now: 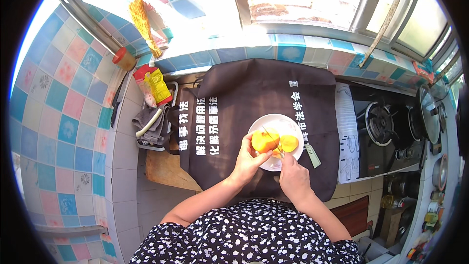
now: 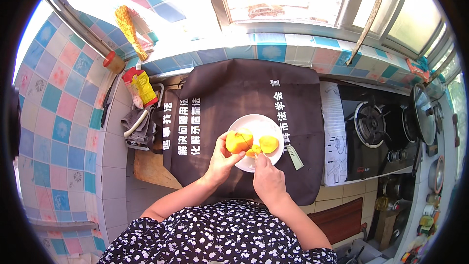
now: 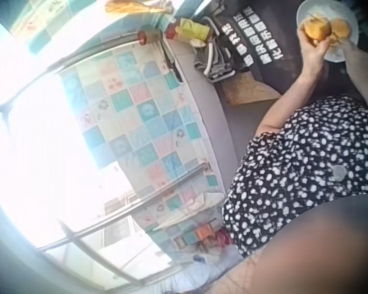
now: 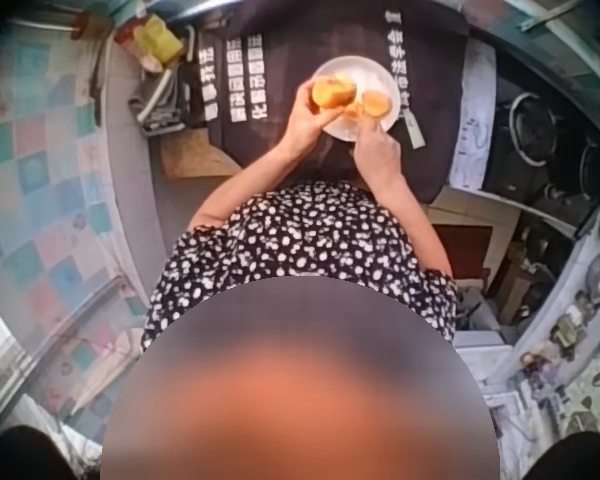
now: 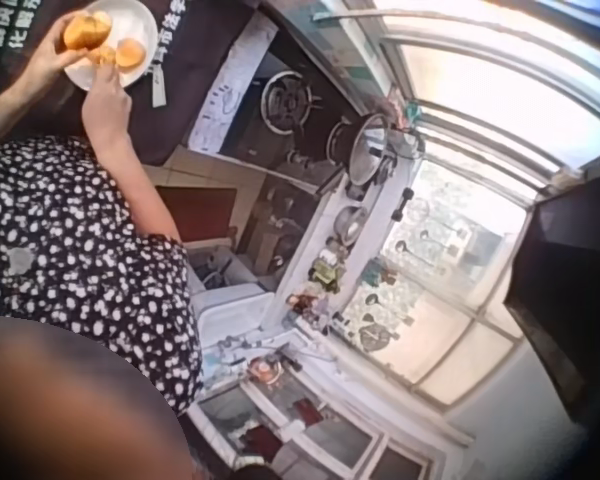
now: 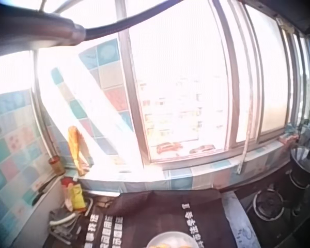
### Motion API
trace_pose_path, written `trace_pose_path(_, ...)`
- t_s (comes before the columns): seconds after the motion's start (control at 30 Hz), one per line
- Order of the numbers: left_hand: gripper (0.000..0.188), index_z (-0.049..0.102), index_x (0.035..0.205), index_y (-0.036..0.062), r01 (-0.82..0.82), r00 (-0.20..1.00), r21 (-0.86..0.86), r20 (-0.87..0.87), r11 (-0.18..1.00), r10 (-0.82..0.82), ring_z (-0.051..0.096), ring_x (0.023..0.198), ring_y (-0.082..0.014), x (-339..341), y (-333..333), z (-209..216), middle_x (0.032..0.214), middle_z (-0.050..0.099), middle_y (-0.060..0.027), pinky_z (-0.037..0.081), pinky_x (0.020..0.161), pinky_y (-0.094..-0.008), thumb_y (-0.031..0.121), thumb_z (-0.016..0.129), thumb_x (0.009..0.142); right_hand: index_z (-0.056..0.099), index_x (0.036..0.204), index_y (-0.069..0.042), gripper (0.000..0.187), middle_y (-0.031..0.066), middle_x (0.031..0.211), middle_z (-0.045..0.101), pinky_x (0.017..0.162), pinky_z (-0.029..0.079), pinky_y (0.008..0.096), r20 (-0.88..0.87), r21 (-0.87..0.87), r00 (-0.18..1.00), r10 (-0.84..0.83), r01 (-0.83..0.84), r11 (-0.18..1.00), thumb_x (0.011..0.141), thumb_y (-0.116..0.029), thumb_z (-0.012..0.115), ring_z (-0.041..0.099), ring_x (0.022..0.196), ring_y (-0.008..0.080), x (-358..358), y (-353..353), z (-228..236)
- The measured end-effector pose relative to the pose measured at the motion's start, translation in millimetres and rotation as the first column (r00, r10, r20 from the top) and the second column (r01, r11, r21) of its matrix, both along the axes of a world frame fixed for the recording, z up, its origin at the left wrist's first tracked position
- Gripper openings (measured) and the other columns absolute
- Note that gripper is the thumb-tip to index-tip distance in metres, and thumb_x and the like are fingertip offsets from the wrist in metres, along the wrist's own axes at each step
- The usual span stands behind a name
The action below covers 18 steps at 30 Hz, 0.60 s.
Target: The person retrieves an orange from the refrigerator, washes it under the kitchen tap, and places it on a plate. They then retrieve a knife, wash it, and proceed to cut the orange into slices on the plate.
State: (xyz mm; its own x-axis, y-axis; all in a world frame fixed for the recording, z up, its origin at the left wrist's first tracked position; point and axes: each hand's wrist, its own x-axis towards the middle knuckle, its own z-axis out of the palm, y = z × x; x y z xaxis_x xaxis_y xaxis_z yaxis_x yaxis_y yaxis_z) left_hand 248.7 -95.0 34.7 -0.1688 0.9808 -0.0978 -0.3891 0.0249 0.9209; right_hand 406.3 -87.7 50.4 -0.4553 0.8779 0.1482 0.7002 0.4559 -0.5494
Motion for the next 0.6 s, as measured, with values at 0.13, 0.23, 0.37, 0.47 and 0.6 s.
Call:
trace_pose_path(0.13, 0.062, 0.032, 0.129, 0.0021, -0.036, 0.999, -0.010, -0.011, 0.999, 0.036, 0.044, 0.119, -0.0176, 2.0, 0.7, 0.8, 0.123, 0.046, -0.0099, 0.036, 0.101, -0.0326, 0.002, 0.068, 0.079, 0.045, 0.098, 0.002, 0.019, 0.0201, 0.083, 0.061, 0.054, 0.053, 0.0425, 0.041, -0.005, 0.999, -0.028, 0.028, 1.000, 0.081, -0.003, 0.051, 0.064, 0.064, 0.0359, -4.3, 1.9, -0.4)
trace_pose_path(0.23, 0.061, 0.032, 0.129, 0.0011, -0.040, 0.992, -0.107, 0.113, 0.993, 0.052, 0.044, 0.118, -0.0180, 0.6, 1.3, -4.3, 0.123, 0.046, -0.0106, 0.037, 0.101, -0.0328, 0.003, 0.067, 0.079, 0.045, 0.097, 0.002, 0.018, 0.0211, 0.082, 0.061, 0.055, 0.053, 0.0428, 0.089, -0.025, 0.996, -0.024, 0.026, 0.999, 0.082, -0.004, 0.051, 0.064, 0.064, 0.0363, -7.8, 4.2, -1.9)
trace_pose_path(0.37, 0.062, 0.032, 0.127, -0.0007, -0.057, 0.996, -0.075, 0.060, 0.996, 0.061, 0.047, 0.116, -0.0185, 0.0, -0.8, -10.1, 0.122, 0.047, -0.0119, 0.039, 0.099, -0.0330, 0.007, 0.070, 0.079, 0.045, 0.097, 0.002, 0.017, 0.0218, 0.081, 0.061, 0.059, 0.053, 0.0444, 0.081, -0.138, 0.996, -0.029, 0.040, 0.990, 0.083, -0.007, 0.049, 0.064, 0.066, 0.0372, -13.2, 7.0, -5.9)
trace_pose_path(0.47, 0.061, 0.034, 0.127, -0.0005, -0.040, 0.998, -0.066, -0.044, 0.997, 0.037, 0.045, 0.117, -0.0184, 3.6, -2.1, -5.7, 0.122, 0.046, -0.0107, 0.036, 0.101, -0.0331, 0.006, 0.070, 0.078, 0.045, 0.096, 0.002, 0.016, 0.0221, 0.081, 0.061, 0.064, 0.052, 0.0463, 0.069, -0.247, 0.996, -0.061, 0.076, 0.966, 0.084, -0.008, 0.047, 0.064, 0.071, 0.0383, -16.7, 12.9, -6.9)
trace_pose_path(0.6, 0.059, 0.037, 0.126, -0.0014, 0.010, 1.000, -0.108, 0.001, 0.994, -0.010, 0.050, 0.114, -0.0184, 0.3, -1.1, -9.5, 0.118, 0.051, -0.0116, 0.042, 0.097, -0.0329, 0.011, 0.070, 0.079, 0.046, 0.096, 0.001, 0.015, 0.0234, 0.082, 0.062, 0.067, 0.050, 0.0481, 0.080, -0.277, 0.996, -0.040, 0.061, 0.959, 0.085, -0.009, 0.045, 0.063, 0.075, 0.0401, -13.1, 17.2, -6.2)
